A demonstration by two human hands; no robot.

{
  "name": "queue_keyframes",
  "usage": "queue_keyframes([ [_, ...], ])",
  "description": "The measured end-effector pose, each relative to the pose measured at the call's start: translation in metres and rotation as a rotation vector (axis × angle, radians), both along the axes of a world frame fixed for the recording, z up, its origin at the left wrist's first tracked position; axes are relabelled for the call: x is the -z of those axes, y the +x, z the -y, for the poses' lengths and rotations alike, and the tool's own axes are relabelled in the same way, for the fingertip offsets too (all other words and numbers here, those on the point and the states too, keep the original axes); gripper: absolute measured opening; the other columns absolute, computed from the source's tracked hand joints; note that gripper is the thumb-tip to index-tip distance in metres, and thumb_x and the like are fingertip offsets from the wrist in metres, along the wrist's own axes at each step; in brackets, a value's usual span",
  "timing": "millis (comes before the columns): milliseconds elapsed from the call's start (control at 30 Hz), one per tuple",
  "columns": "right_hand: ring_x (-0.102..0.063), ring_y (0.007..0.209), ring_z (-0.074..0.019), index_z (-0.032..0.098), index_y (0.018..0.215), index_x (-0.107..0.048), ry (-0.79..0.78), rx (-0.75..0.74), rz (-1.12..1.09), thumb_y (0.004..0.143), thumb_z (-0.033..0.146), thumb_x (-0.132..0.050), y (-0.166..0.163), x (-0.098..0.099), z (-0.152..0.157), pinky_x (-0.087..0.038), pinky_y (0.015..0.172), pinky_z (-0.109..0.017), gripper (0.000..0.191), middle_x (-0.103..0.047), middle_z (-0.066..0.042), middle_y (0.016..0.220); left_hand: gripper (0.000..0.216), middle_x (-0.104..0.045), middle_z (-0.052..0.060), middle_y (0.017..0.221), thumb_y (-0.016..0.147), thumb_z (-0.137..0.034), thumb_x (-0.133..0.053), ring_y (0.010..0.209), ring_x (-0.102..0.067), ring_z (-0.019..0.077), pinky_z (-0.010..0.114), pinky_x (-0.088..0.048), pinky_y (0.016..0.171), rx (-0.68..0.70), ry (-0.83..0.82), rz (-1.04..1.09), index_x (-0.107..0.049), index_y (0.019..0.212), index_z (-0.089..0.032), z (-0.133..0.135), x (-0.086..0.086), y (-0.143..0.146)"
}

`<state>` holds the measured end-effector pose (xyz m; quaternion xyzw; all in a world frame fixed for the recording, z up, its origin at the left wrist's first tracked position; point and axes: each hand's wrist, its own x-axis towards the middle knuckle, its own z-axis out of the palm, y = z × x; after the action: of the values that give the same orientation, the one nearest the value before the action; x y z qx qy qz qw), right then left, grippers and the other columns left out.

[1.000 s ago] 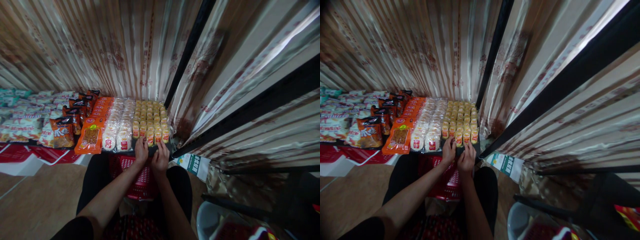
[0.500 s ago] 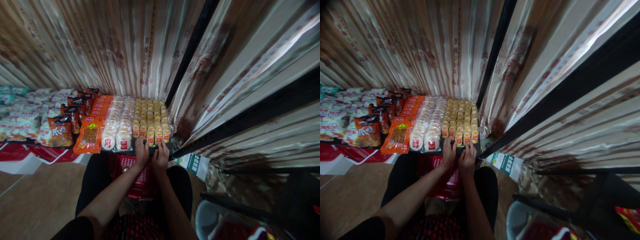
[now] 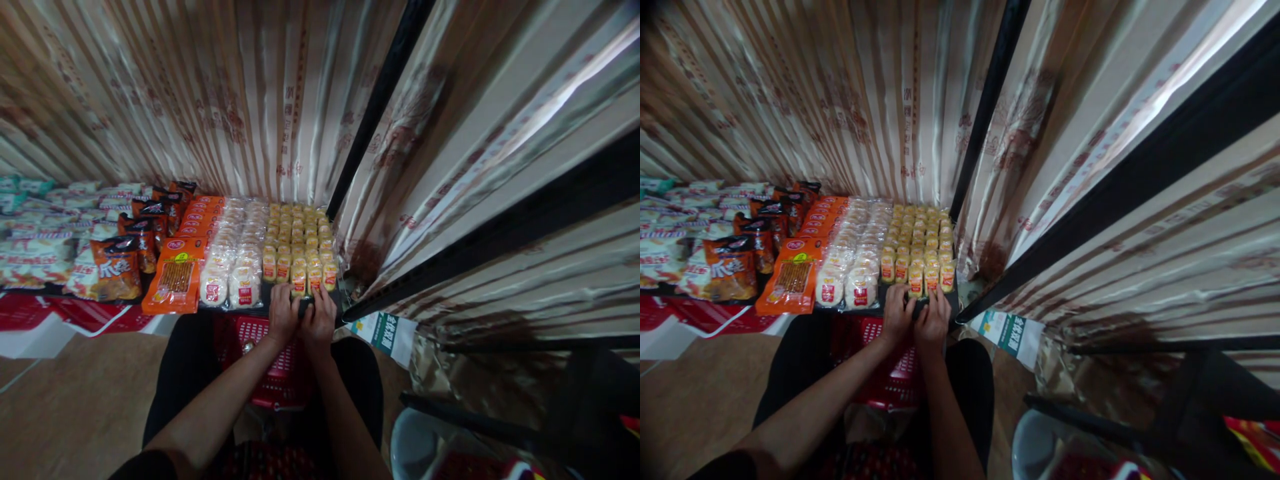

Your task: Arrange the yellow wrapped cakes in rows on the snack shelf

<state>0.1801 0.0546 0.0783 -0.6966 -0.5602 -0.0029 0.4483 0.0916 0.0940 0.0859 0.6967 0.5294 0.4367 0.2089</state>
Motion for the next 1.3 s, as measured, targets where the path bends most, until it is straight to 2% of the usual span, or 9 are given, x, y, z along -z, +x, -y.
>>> queue_keyframes([
  [400, -0.045, 0.122, -0.0229, 0.015, 0.123, -0.052, 0.051, 0.02, 0.088, 0.089, 0.016, -0.033, 0.001, 0.003, -0.002, -0.04, 0.097, -0.044, 0.039, -0.051, -0.015, 0.132, 0.015, -0.056, 0.007, 0.095, 0.081, -0.013, -0.049, 0.096, -0.053, 0.02, 0.036, -0.046, 0.086, -0.035, 0.055, -0.054, -0.056, 0.094, -0.018, -0.007, 0.007, 0.004],
  [700, -0.046, 0.121, -0.0223, 0.013, 0.123, -0.052, 0.053, 0.037, 0.124, 0.089, 0.016, -0.034, -0.002, 0.004, -0.003, -0.04, 0.097, -0.042, 0.039, -0.05, -0.016, 0.132, 0.018, -0.054, 0.008, 0.099, 0.085, -0.017, -0.048, 0.099, -0.051, 0.0199, 0.035, -0.046, 0.087, -0.013, 0.103, -0.079, -0.056, 0.101, -0.016, -0.007, 0.011, 0.003],
  [867, -0.043, 0.123, -0.0233, 0.012, 0.124, -0.051, 0.059, 0.022, 0.127, 0.087, 0.017, -0.034, 0.0, 0.005, -0.001, -0.038, 0.098, -0.044, 0.04, -0.049, -0.017, 0.133, 0.02, -0.052, 0.008, 0.101, 0.086, -0.017, -0.047, 0.098, -0.05, 0.0198, 0.035, -0.045, 0.089, -0.006, 0.131, -0.083, -0.058, 0.103, -0.017, -0.004, 0.01, 0.0],
  [1033, -0.04, 0.125, -0.0233, 0.011, 0.116, -0.055, 0.047, -0.019, 0.096, 0.084, 0.015, -0.034, 0.003, 0.003, 0.002, -0.036, 0.099, -0.045, 0.038, -0.049, -0.017, 0.132, 0.02, -0.052, 0.009, 0.101, 0.086, -0.018, -0.048, 0.098, -0.049, 0.0207, 0.037, -0.045, 0.088, 0.011, 0.146, -0.1, -0.057, 0.103, -0.016, 0.001, 0.01, -0.005],
  [1133, -0.045, 0.12, -0.0228, 0.012, 0.109, -0.058, 0.064, -0.025, 0.062, 0.083, 0.014, -0.034, -0.002, 0.0, 0.008, -0.037, 0.098, -0.044, 0.035, -0.052, -0.016, 0.126, 0.017, -0.054, 0.009, 0.096, 0.086, -0.017, -0.044, 0.096, -0.05, 0.0206, 0.037, -0.045, 0.086, 0.03, 0.152, -0.099, -0.056, 0.098, -0.015, 0.011, 0.013, -0.013],
  [1300, -0.054, 0.101, -0.0205, 0.015, 0.096, -0.06, 0.06, -0.052, -0.07, 0.084, 0.018, -0.033, -0.024, 0.007, 0.031, -0.042, 0.09, -0.039, 0.03, -0.062, -0.011, 0.1, 0.024, -0.057, 0.007, 0.089, 0.089, -0.013, -0.034, 0.09, -0.052, 0.0181, 0.034, -0.046, 0.083, 0.115, 0.134, -0.137, -0.057, 0.092, -0.017, 0.04, 0.019, -0.031],
])
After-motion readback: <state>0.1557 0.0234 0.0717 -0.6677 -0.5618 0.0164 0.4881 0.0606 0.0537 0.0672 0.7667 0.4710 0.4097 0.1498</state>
